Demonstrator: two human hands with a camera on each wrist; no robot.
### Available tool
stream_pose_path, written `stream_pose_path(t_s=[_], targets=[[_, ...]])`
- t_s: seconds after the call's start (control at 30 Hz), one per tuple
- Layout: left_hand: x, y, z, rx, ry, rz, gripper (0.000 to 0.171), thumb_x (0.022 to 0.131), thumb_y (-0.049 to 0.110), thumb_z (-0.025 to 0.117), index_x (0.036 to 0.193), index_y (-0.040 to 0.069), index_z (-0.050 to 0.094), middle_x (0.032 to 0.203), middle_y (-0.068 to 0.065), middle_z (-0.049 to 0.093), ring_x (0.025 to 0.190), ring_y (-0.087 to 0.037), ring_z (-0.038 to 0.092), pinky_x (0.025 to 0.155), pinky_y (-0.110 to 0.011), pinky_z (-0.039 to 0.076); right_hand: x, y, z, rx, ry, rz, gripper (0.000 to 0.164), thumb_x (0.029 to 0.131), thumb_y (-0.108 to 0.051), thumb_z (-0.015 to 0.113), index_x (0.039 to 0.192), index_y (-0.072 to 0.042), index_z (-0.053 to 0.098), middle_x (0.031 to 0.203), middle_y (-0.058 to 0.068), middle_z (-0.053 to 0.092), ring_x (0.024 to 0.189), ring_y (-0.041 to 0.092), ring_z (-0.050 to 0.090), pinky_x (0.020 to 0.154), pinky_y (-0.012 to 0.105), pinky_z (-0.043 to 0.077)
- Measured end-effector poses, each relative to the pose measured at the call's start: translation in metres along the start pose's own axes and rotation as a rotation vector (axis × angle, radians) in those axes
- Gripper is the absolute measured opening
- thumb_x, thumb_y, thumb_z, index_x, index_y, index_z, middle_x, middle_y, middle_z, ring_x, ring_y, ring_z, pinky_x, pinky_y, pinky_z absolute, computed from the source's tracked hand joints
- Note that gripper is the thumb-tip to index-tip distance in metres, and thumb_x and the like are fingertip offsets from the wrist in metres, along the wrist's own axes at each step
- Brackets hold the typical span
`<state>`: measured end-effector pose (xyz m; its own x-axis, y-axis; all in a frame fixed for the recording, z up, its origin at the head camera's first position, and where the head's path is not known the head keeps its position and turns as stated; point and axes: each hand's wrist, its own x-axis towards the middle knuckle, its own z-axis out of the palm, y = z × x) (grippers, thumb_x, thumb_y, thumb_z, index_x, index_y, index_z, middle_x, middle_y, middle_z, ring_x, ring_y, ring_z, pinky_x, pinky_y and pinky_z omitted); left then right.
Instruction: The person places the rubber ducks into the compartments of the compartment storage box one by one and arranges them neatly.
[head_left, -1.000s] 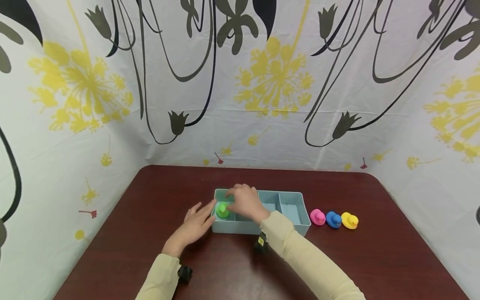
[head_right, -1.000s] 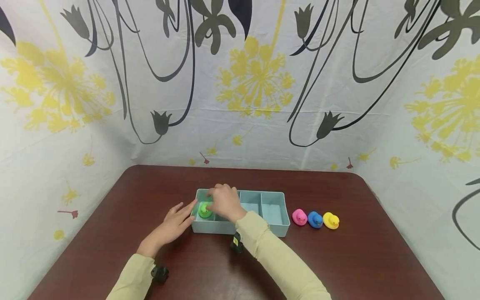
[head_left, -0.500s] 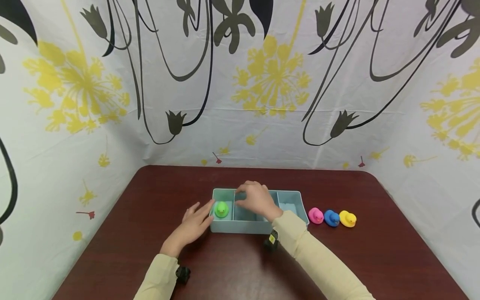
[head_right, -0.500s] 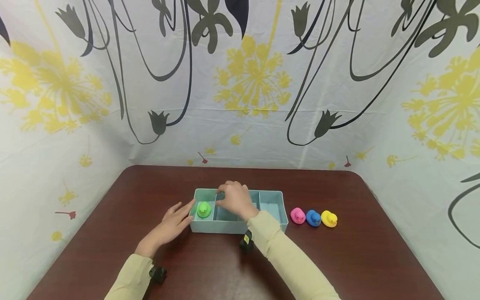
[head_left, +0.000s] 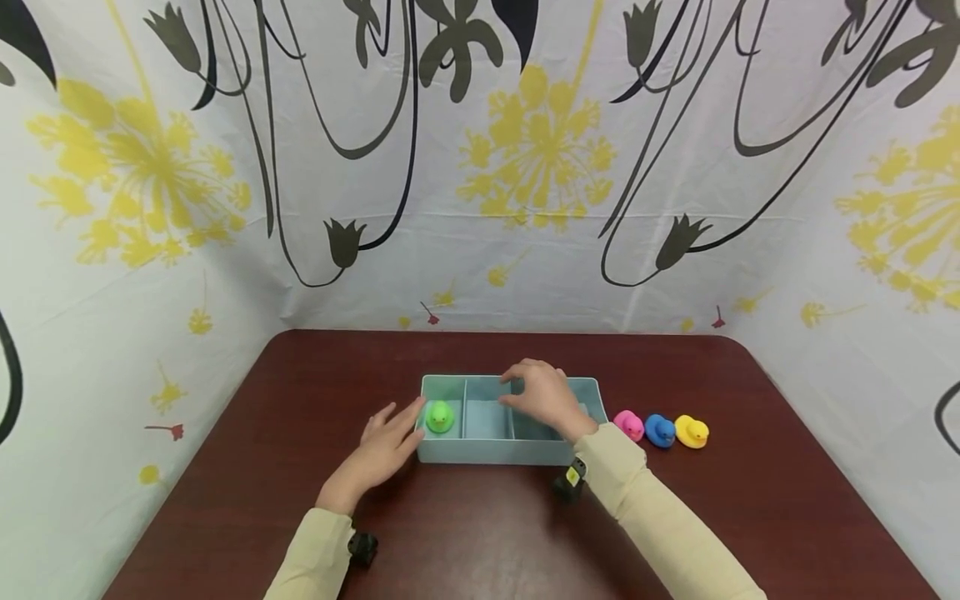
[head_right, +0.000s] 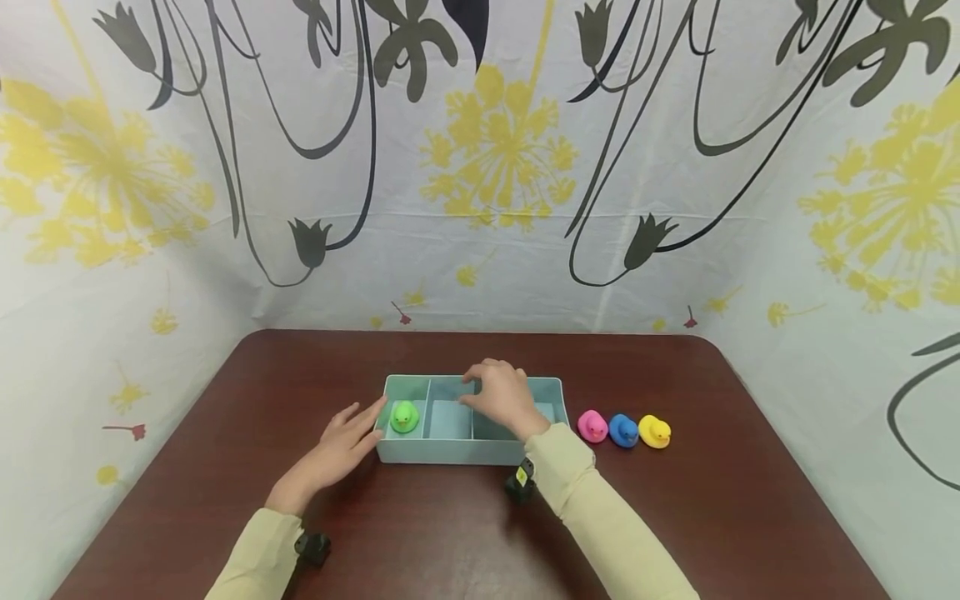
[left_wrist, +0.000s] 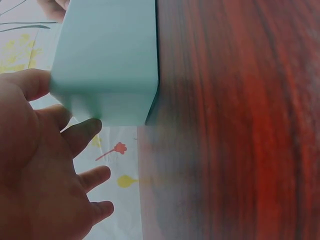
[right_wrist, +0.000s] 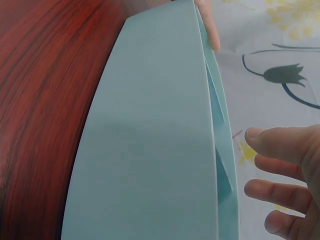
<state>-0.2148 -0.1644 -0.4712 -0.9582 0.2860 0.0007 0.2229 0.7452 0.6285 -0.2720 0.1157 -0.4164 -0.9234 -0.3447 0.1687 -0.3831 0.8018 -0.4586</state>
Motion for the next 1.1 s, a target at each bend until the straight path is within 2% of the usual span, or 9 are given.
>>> stream_pose_path(t_s=[0.4,0.57,0.87,1.1], targets=[[-0.004,-0.001,0.001,-0.023,-0.015,0.006,0.058,0.102,0.033,0.045,0.154,0.024,0.021,0.156,0.0,0.029,0.145,-0.04,0.011,0.111,-0.065,0.003,-0.015,0.023,-0.008,-0.003,0.011,0.047,0.03,0.079,-0.027,0.078,0.105,-0.014,0.073,0.104,0.003,0.067,0.102,0.026,0.062,0.088,0.052,0.039],[-0.003,-0.001,0.002,-0.017,-0.02,0.018,0.058,0.102,0.033,0.044,0.154,0.024,0.021,0.157,0.0,0.029,0.145,-0.041,0.011,0.112,-0.064,0.003,-0.02,0.033,-0.009,-0.021,0.036,0.051,0.029,0.078,-0.026,0.079,0.103,-0.013,0.074,0.103,0.003,0.068,0.1,0.026,0.063,0.084,0.052,0.042],[-0.002,0.0,0.001,-0.011,-0.016,0.007,0.059,0.101,0.034,0.045,0.154,0.025,0.021,0.156,0.0,0.029,0.145,-0.04,0.011,0.111,-0.065,0.004,-0.03,0.047,-0.015,-0.001,0.072,0.068,0.029,0.08,-0.025,0.077,0.105,-0.012,0.073,0.105,0.005,0.066,0.102,0.029,0.063,0.09,0.057,0.041],[-0.002,0.0,0.0,-0.019,-0.025,-0.007,0.059,0.101,0.035,0.045,0.154,0.026,0.02,0.157,0.001,0.027,0.146,-0.039,0.01,0.112,-0.065,0.004,-0.035,0.058,-0.022,-0.019,0.08,0.08,0.028,0.08,-0.025,0.077,0.104,-0.011,0.073,0.104,0.005,0.067,0.102,0.029,0.063,0.089,0.056,0.043]])
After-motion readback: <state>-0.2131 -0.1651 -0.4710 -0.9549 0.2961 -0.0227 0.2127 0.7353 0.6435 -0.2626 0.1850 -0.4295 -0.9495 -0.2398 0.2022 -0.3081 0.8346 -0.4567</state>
